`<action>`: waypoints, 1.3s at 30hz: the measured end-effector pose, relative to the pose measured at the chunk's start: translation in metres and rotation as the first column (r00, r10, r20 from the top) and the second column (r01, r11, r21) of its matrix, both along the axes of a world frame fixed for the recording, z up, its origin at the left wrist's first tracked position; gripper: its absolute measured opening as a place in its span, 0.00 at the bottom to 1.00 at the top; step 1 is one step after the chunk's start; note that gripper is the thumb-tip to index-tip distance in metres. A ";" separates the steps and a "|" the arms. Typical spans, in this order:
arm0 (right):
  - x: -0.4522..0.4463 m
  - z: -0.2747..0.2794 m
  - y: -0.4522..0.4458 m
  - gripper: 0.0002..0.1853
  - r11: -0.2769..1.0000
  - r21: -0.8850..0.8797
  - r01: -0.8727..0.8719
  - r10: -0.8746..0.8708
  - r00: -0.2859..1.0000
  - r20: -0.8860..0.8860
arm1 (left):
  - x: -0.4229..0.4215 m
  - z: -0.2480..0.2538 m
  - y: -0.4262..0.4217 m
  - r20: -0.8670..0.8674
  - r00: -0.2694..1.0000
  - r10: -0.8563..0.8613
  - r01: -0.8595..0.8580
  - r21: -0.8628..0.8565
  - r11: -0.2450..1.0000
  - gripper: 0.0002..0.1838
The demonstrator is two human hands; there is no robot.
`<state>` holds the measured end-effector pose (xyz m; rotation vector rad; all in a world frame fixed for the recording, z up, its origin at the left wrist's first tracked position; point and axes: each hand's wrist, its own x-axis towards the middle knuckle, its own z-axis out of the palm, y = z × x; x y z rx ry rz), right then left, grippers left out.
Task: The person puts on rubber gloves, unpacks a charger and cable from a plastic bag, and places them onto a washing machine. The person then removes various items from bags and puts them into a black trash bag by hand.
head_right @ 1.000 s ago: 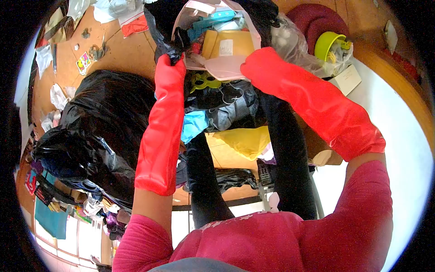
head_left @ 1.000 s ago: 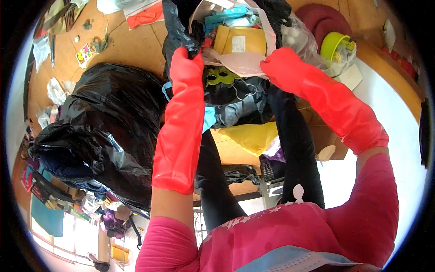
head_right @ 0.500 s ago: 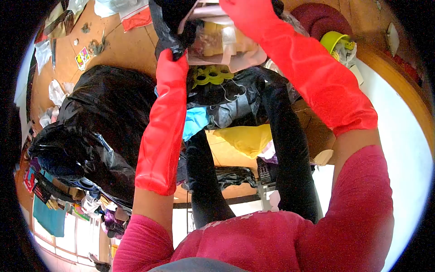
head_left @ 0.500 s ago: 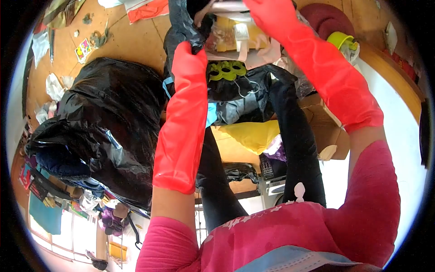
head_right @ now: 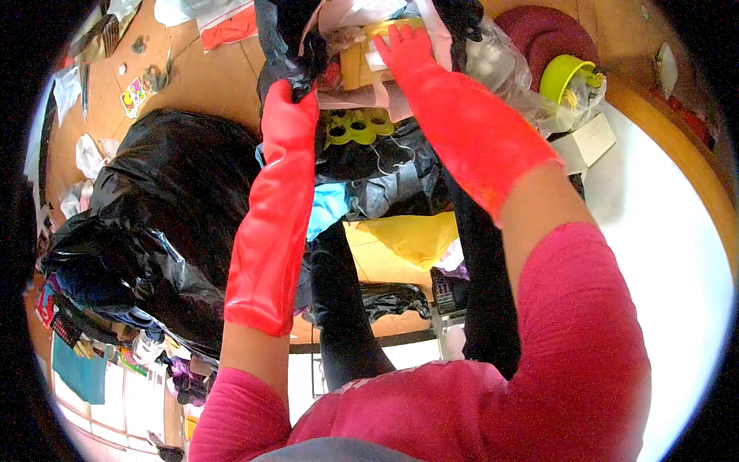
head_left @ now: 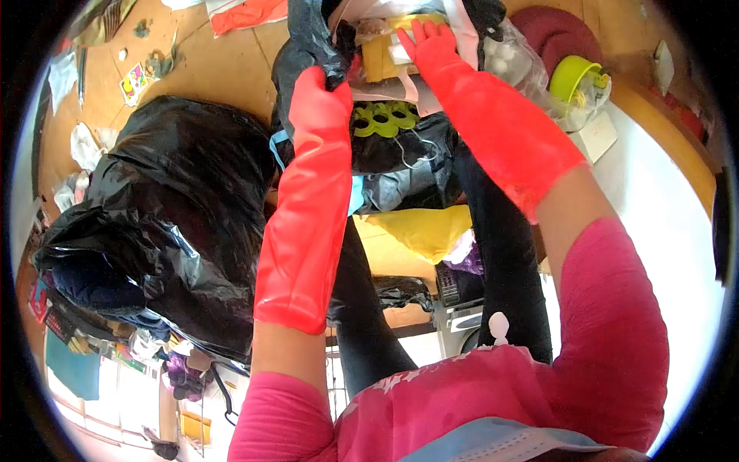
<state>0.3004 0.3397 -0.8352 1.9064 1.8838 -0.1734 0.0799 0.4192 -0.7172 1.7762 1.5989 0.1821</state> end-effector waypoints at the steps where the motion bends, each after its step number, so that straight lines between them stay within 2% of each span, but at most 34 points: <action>1: 0.000 -0.011 0.000 0.38 1.000 -0.001 0.000 0.000 1.000 -0.004 | -0.001 -0.006 -0.002 0.033 0.999 0.003 -0.005 0.037 0.999 0.16; 3: -0.002 -0.016 0.001 0.33 1.000 0.011 0.029 -0.029 0.998 0.056 | 0.001 -0.007 0.001 0.065 0.998 0.007 -0.008 0.021 1.000 0.17; 5: -0.001 -0.017 -0.001 0.34 0.998 0.030 0.061 -0.061 0.998 0.022 | -0.001 -0.004 -0.001 0.093 0.996 0.013 -0.013 0.001 1.000 0.17; 7: 0.004 -0.011 0.002 0.36 0.978 -0.129 0.164 -0.171 0.984 -0.045 | 0.001 0.004 -0.001 0.052 0.998 0.030 -0.026 -0.072 0.997 0.17; 8: 0.007 -0.014 0.005 0.40 0.966 -0.190 0.176 -0.185 0.982 -0.032 | 0.001 0.004 -0.001 0.051 0.998 0.029 -0.026 -0.073 0.997 0.17; 9: 0.017 -0.028 0.007 0.40 0.966 -0.192 0.176 -0.186 0.982 -0.035 | 0.000 0.004 -0.001 0.043 0.999 0.001 0.000 -0.039 0.999 0.17; 10: 0.032 -0.040 0.009 0.33 0.959 -0.195 0.207 -0.245 0.950 -0.196 | -0.001 0.004 -0.002 0.034 0.999 -0.029 0.029 -0.006 1.000 0.17; 12: 0.045 -0.030 0.017 0.27 0.950 -0.203 0.236 -0.295 0.890 -0.348 | -0.003 0.002 -0.001 0.045 0.998 -0.034 0.034 0.002 0.999 0.17; 14: 0.070 0.040 0.050 0.13 0.976 -0.214 0.025 -0.113 0.905 -0.410 | -0.001 0.000 0.002 0.071 0.997 -0.030 0.029 0.018 0.999 0.17; 15: 0.079 0.055 0.056 0.09 0.972 -0.220 -0.081 -0.025 0.898 -0.439 | -0.001 -0.001 0.003 0.063 0.997 -0.033 0.034 -0.015 0.999 0.16; 16: 0.091 0.046 0.065 0.11 0.921 -0.389 0.017 -0.214 0.855 -0.472 | -0.002 -0.002 0.002 0.052 0.998 -0.035 0.038 -0.049 0.998 0.16; 17: 0.095 0.056 0.070 0.11 0.922 -0.387 0.014 -0.210 0.858 -0.469 | -0.001 -0.001 0.002 0.056 0.998 -0.031 0.034 -0.048 0.998 0.16; 19: 0.103 0.090 0.084 0.14 0.876 -0.475 -0.086 -0.259 0.746 -0.613 | -0.002 -0.004 0.000 0.076 0.996 -0.037 0.036 0.023 0.999 0.15; 20: 0.103 0.103 0.088 0.17 0.803 -0.596 -0.021 -0.417 0.694 -0.587 | -0.003 -0.005 -0.001 0.076 0.996 -0.036 0.035 0.023 0.999 0.15; 21: 0.105 0.100 0.087 0.17 0.803 -0.595 -0.021 -0.416 0.695 -0.586 | -0.005 -0.008 -0.001 0.105 0.994 -0.036 0.033 0.029 0.999 0.14; 22: 0.106 0.097 0.086 0.18 0.776 -0.631 -0.011 -0.479 0.642 -0.599 | -0.006 -0.011 -0.001 0.134 0.990 -0.036 0.031 0.033 0.999 0.14; 23: 0.105 0.100 0.085 0.20 0.745 -0.668 -0.005 -0.539 0.585 -0.606 | -0.006 -0.011 -0.001 0.133 0.990 -0.036 0.032 0.032 0.999 0.14; 26: 0.110 0.121 0.082 0.24 0.736 -0.675 0.050 -0.592 0.531 -0.606 | -0.004 -0.006 0.000 0.113 0.993 -0.034 0.029 0.043 0.999 0.15; 28: 0.111 0.134 0.081 0.25 0.726 -0.681 0.097 -0.611 0.544 -0.575 | 0.001 0.006 0.001 -0.019 0.998 -0.059 0.060 0.038 0.998 0.17; 31: 0.111 0.150 0.077 0.25 0.685 -0.706 0.180 -0.677 0.514 -0.527 | 0.001 0.007 0.001 0.037 0.999 -0.025 0.025 -0.005 1.000 0.19; 33: 0.118 0.140 0.067 0.21 0.700 -0.706 0.108 -0.703 0.275 -0.656 | 0.000 0.006 0.000 0.045 0.999 -0.026 0.026 0.013 1.000 0.19; 34: 0.123 0.136 0.066 0.21 0.702 -0.704 0.106 -0.701 0.275 -0.658 | -0.001 0.005 0.000 0.053 0.998 -0.028 0.026 0.035 0.999 0.19; 36: 0.129 0.131 0.064 0.18 0.798 -0.600 0.052 -0.571 0.386 -0.725 | 0.001 0.010 0.000 0.039 0.999 -0.024 0.022 0.045 0.999 0.19; 37: 0.132 0.129 0.059 0.18 0.798 -0.600 0.051 -0.570 0.386 -0.726 | 0.002 0.012 0.000 0.030 0.999 -0.021 0.020 0.055 0.998 0.19; 39: 0.132 0.133 0.050 0.19 0.908 -0.418 0.016 -0.353 0.566 -0.745 | 0.001 0.009 0.001 0.043 0.999 0.006 -0.007 0.024 1.000 0.18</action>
